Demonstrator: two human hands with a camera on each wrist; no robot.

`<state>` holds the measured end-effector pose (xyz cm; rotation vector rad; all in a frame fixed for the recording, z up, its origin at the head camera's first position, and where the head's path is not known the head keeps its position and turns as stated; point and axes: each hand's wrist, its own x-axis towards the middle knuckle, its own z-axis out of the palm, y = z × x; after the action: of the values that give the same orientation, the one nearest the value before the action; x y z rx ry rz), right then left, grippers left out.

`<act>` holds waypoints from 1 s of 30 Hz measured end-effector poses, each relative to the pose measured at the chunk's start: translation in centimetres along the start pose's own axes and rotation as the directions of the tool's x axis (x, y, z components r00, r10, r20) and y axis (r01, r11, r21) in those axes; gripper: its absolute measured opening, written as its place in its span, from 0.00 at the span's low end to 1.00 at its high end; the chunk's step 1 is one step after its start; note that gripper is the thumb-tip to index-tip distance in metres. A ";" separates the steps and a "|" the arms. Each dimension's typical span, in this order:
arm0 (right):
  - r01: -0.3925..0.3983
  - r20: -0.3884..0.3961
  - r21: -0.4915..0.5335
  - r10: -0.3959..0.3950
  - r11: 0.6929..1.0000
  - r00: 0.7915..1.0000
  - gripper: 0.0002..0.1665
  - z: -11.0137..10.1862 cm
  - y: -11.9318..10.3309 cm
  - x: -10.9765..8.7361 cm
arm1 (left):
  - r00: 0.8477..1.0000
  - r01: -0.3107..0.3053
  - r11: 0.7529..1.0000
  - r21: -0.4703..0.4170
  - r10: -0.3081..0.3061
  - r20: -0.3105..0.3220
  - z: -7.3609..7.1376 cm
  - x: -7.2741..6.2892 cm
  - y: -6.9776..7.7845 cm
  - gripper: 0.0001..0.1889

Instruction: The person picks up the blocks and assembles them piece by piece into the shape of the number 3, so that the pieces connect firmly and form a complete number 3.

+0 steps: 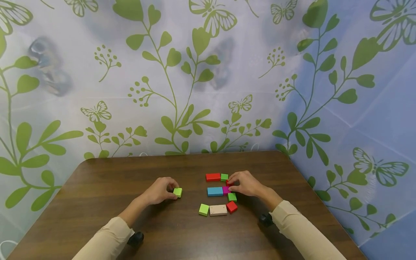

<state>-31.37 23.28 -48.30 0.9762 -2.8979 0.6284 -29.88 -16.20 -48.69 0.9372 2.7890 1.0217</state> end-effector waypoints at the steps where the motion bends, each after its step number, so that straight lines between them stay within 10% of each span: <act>1: 0.000 0.002 0.000 0.000 1.000 1.000 0.14 0.0 0.0 0.0 | 1.000 0.006 1.000 -0.001 -0.006 -0.001 -0.1 0.1 0.1 0.15; 30: 0.003 -0.003 -0.005 -0.003 1.000 1.000 0.14 0.0 0.2 0.0 | 0.990 0.083 0.996 -0.018 -0.084 -0.109 0.7 6.7 1.7 0.15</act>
<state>-31.48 23.36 -48.39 0.9774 -2.8938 0.6215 -34.25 -11.10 -47.05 0.7781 2.8778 1.1103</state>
